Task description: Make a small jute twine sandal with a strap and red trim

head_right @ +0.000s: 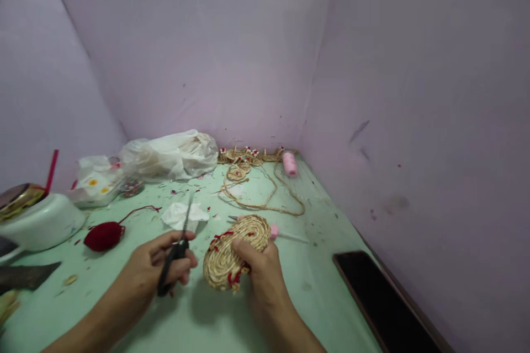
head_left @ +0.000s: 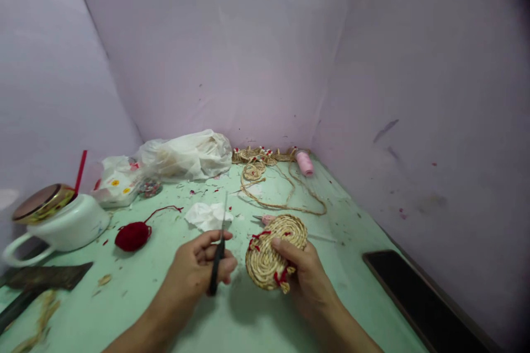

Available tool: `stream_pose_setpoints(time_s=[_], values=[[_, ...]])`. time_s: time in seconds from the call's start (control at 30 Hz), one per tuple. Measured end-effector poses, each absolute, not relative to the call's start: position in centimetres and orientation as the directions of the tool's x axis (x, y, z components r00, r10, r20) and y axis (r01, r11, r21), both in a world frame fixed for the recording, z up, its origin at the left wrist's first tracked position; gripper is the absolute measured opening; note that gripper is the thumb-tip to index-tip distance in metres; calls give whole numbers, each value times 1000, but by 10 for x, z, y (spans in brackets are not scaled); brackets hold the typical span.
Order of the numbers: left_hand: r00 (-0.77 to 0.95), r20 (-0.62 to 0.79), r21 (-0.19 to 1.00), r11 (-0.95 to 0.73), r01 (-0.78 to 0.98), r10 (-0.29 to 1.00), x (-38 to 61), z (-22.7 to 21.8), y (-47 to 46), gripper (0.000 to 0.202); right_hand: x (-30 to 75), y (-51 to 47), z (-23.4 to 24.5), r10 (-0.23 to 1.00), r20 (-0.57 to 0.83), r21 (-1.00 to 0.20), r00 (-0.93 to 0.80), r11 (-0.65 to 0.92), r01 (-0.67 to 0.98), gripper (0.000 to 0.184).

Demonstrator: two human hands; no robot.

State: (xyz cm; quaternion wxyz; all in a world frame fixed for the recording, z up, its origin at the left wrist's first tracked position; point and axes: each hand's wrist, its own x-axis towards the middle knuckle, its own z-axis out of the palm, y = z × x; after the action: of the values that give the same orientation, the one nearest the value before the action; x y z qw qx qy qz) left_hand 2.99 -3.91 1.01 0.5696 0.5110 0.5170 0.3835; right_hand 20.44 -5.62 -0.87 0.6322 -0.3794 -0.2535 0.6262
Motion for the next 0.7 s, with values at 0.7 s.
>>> stream_pose_setpoints(time_s=[0.7], values=[[319, 96, 834, -251, 491, 943, 18, 17, -57, 30, 184, -64, 4, 906, -367, -673, 211, -102, -733, 18]])
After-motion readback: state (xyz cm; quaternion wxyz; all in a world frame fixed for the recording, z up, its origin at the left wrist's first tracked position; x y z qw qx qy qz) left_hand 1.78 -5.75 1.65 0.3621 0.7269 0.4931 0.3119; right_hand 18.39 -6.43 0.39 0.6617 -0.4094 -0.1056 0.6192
